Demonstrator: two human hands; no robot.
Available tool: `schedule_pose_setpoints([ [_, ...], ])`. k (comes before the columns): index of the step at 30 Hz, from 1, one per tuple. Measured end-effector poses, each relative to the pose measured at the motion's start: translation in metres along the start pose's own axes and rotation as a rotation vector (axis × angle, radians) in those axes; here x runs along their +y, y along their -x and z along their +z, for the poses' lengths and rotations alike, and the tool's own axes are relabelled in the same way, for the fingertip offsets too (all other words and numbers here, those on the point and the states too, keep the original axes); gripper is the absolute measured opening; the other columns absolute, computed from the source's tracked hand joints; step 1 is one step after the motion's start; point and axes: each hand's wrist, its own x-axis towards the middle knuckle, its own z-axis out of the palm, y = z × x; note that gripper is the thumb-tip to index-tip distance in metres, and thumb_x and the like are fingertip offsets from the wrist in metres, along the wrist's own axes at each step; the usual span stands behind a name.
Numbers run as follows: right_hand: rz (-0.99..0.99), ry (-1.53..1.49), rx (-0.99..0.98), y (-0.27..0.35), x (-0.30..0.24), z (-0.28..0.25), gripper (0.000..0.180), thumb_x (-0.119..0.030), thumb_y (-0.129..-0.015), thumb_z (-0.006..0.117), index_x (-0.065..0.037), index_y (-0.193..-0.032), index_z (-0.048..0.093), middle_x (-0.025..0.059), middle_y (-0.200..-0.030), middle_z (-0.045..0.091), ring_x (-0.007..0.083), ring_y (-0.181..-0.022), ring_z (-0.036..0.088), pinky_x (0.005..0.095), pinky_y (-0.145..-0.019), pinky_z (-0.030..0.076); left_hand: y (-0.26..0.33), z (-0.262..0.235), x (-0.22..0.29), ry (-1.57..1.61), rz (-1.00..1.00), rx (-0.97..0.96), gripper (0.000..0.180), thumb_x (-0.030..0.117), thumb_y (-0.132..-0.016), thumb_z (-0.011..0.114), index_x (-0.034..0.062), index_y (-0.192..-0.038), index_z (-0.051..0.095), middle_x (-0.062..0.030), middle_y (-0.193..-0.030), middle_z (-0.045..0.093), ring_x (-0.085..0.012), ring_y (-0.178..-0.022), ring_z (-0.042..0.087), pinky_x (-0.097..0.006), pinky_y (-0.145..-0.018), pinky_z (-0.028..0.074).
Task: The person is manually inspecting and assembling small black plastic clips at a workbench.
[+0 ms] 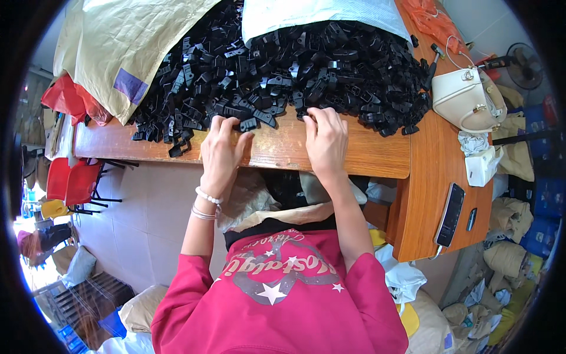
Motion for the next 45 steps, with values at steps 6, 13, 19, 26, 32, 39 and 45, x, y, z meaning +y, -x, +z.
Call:
schedule_pose_setpoints([
  [6,0.118,0.181,0.027,-0.001,-0.007,0.02,0.022,-0.017,-0.082,0.07,-0.005,-0.096,0.058,0.0091,-0.091,0.061,0.0269,-0.086,0.058,0.04,-0.077,0.038,0.004,0.002,0.012,0.132,0.159,-0.025,0.026,0.011,-0.076,0.074,0.0018,-0.087,0.052,-0.0087,-0.087,0.053,-0.0242,-0.067,0.057,-0.033,-0.058,0.046],
  [13,0.082,0.042,-0.039,0.03,-0.007,-0.006,0.017,-0.004,-0.077,0.065,-0.003,-0.093,0.057,0.0111,-0.089,0.06,0.0297,-0.088,0.056,0.0404,-0.078,0.041,0.021,-0.002,0.022,0.868,-0.291,-0.388,0.025,-0.002,-0.083,0.068,0.002,-0.105,0.056,-0.007,-0.084,0.065,-0.0092,-0.065,0.062,-0.022,-0.057,0.05],
  [19,0.202,-0.443,-0.096,0.041,-0.009,-0.03,0.017,0.001,-0.078,0.068,0.0,-0.095,0.067,0.0124,-0.094,0.065,0.024,-0.088,0.064,0.0308,-0.077,0.05,0.025,0.008,0.031,0.997,-0.415,-0.497,0.034,-0.007,-0.082,0.066,-0.0073,-0.113,0.052,-0.0108,-0.087,0.067,-0.0134,-0.074,0.067,-0.023,-0.061,0.054],
  [26,-0.053,-0.53,-0.138,0.047,-0.02,-0.037,0.022,0.004,-0.074,0.07,-0.001,-0.095,0.07,0.0105,-0.095,0.066,0.0245,-0.087,0.063,0.0309,-0.075,0.051,0.026,0.002,0.043,1.245,-0.571,-0.57,0.031,-0.004,-0.085,0.064,-0.0084,-0.114,0.055,-0.0131,-0.085,0.068,-0.0175,-0.069,0.069,-0.024,-0.062,0.056],
  [32,-0.083,-0.573,-0.141,0.052,-0.019,-0.037,0.02,0.005,-0.075,0.069,0.0,-0.094,0.07,0.0105,-0.1,0.066,0.0232,-0.087,0.063,0.0299,-0.076,0.05,0.034,0.002,0.044,1.333,-0.511,-0.511,0.033,-0.001,-0.087,0.063,-0.0091,-0.118,0.054,-0.0125,-0.089,0.069,-0.0164,-0.08,0.069,-0.024,-0.07,0.056],
  [39,0.288,-0.866,-0.236,0.06,-0.03,-0.031,0.027,0.002,-0.082,0.067,0.002,-0.109,0.065,0.0092,-0.107,0.064,0.0146,-0.087,0.058,0.0254,-0.079,0.047,0.04,-0.009,0.055,0.856,-0.073,-0.266,0.032,-0.007,-0.085,0.06,-0.0018,-0.116,0.057,-0.0128,-0.096,0.067,-0.0177,-0.08,0.069,-0.026,-0.072,0.055],
  [45,0.222,-0.784,-0.403,0.054,-0.027,-0.039,0.023,-0.002,-0.078,0.071,0.001,-0.101,0.069,0.0105,-0.095,0.067,0.0196,-0.086,0.063,0.0279,-0.077,0.049,0.043,-0.013,0.031,0.652,0.067,-0.169,0.044,0.01,-0.078,0.075,0.0042,-0.118,0.058,-0.0128,-0.092,0.067,-0.0209,-0.068,0.065,-0.027,-0.058,0.052],
])
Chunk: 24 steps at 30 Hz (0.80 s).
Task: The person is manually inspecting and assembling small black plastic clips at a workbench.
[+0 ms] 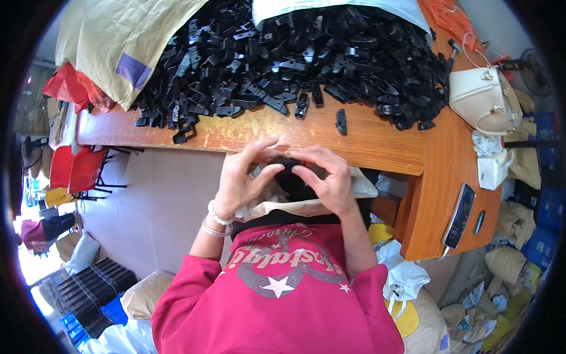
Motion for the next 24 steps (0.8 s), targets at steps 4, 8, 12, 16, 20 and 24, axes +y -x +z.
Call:
schedule_pose_setpoints([
  [4,-0.005,0.106,-0.009,0.003,0.004,-0.022,0.009,-0.006,-0.082,0.068,0.001,-0.087,0.07,0.0095,-0.09,0.067,0.018,-0.081,0.064,0.0268,-0.072,0.048,0.009,-0.056,-0.026,-0.592,-0.011,0.396,0.024,0.007,-0.078,0.073,0.0044,-0.099,0.063,-0.0106,-0.085,0.062,-0.0257,-0.077,0.064,-0.034,-0.066,0.052],
  [8,-0.01,0.231,0.472,-0.009,0.02,-0.023,0.007,0.0,-0.087,0.061,0.002,-0.09,0.066,0.0036,-0.079,0.058,0.008,-0.061,0.045,0.0228,-0.055,0.036,0.021,-0.099,-0.043,-0.982,-0.246,0.384,0.018,0.005,-0.08,0.068,0.0034,-0.097,0.064,-0.0128,-0.102,0.058,-0.0282,-0.086,0.061,-0.037,-0.072,0.05],
  [12,0.025,0.421,0.593,-0.02,0.017,-0.028,0.008,-0.003,-0.087,0.062,0.002,-0.092,0.066,0.0059,-0.085,0.059,0.0124,-0.068,0.052,0.0247,-0.058,0.04,0.021,-0.088,-0.036,-1.02,-0.072,0.372,0.016,-0.002,-0.077,0.067,0.0031,-0.091,0.063,-0.012,-0.103,0.058,-0.0311,-0.104,0.054,-0.038,-0.085,0.046],
  [16,-0.013,0.703,0.473,-0.027,0.027,-0.03,0.021,-0.013,-0.082,0.07,0.003,-0.095,0.065,0.0119,-0.092,0.061,0.027,-0.089,0.056,0.0377,-0.08,0.043,0.008,-0.049,-0.014,-0.344,0.021,0.198,0.018,-0.007,-0.079,0.06,-0.0005,-0.095,0.057,-0.0184,-0.11,0.061,-0.0347,-0.097,0.061,-0.04,-0.083,0.049],
  [20,-0.021,0.691,0.435,-0.029,0.022,-0.022,0.022,-0.014,-0.08,0.072,0.001,-0.093,0.063,0.0111,-0.093,0.061,0.0286,-0.091,0.056,0.0382,-0.082,0.043,0.001,-0.01,-0.002,-0.061,-0.088,0.187,0.031,0.001,-0.08,0.069,0.0018,-0.109,0.057,-0.0109,-0.095,0.065,-0.0158,-0.065,0.063,-0.026,-0.059,0.05],
  [24,0.022,0.551,0.35,-0.032,0.023,-0.025,0.019,-0.002,-0.081,0.065,0.0,-0.099,0.064,0.0108,-0.097,0.061,0.0282,-0.094,0.056,0.0386,-0.084,0.042,-0.004,-0.006,-0.001,-0.052,-0.065,0.139,0.033,0.001,-0.078,0.07,0.0018,-0.109,0.059,-0.0075,-0.088,0.06,-0.0134,-0.061,0.056,-0.024,-0.056,0.045],
])
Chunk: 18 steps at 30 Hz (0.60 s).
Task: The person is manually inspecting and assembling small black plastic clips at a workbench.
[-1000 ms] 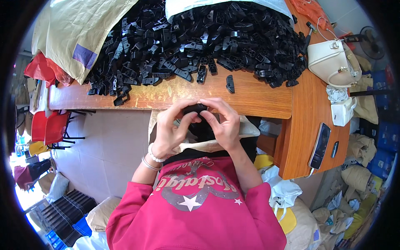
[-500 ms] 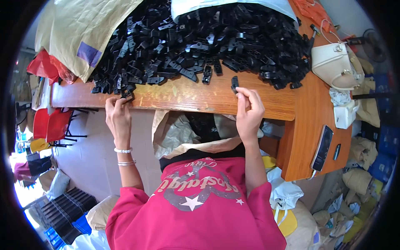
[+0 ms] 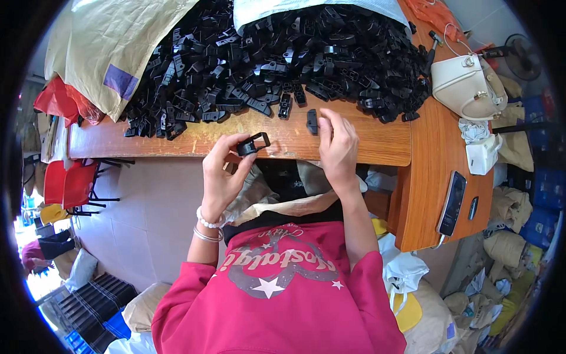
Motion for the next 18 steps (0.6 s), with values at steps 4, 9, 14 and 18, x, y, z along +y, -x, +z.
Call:
schedule_pose_setpoints([
  [4,-0.384,0.27,-0.049,-0.01,-0.006,-0.005,0.029,0.007,-0.078,0.06,0.0,-0.107,0.064,0.0125,-0.108,0.058,0.029,-0.1,0.054,0.0403,-0.086,0.042,0.002,-0.004,0.0,-0.014,-0.079,-0.022,0.032,0.0,-0.076,0.071,0.0015,-0.107,0.06,-0.0061,-0.087,0.059,-0.0111,-0.063,0.055,-0.023,-0.055,0.044],
  [9,-0.408,-0.013,-0.112,-0.003,0.002,0.003,0.034,0.006,-0.075,0.064,-0.001,-0.108,0.064,0.013,-0.105,0.06,0.0305,-0.094,0.057,0.0368,-0.082,0.046,0.007,0.0,-0.006,0.113,-0.193,-0.044,0.032,-0.005,-0.079,0.069,-0.0009,-0.109,0.059,-0.0024,-0.096,0.06,-0.0051,-0.077,0.056,-0.017,-0.06,0.046],
  [14,0.131,-0.763,-0.204,0.035,-0.033,0.003,0.03,-0.003,-0.083,0.069,0.0,-0.111,0.061,0.0055,-0.093,0.06,0.0102,-0.078,0.055,0.0235,-0.072,0.046,0.011,0.013,-0.003,0.376,-0.348,-0.185,0.034,-0.008,-0.083,0.065,-0.0032,-0.115,0.054,-0.0069,-0.093,0.065,-0.0117,-0.076,0.066,-0.021,-0.067,0.055],
  [18,-0.06,-0.617,-0.256,0.037,-0.023,0.004,0.023,-0.013,-0.086,0.068,0.001,-0.103,0.064,0.0052,-0.096,0.056,0.0109,-0.081,0.054,0.0224,-0.069,0.043,0.01,0.014,0.005,0.541,-0.389,-0.166,0.033,-0.007,-0.083,0.063,-0.0058,-0.115,0.053,-0.0094,-0.082,0.067,-0.0124,-0.073,0.068,-0.021,-0.064,0.054],
])
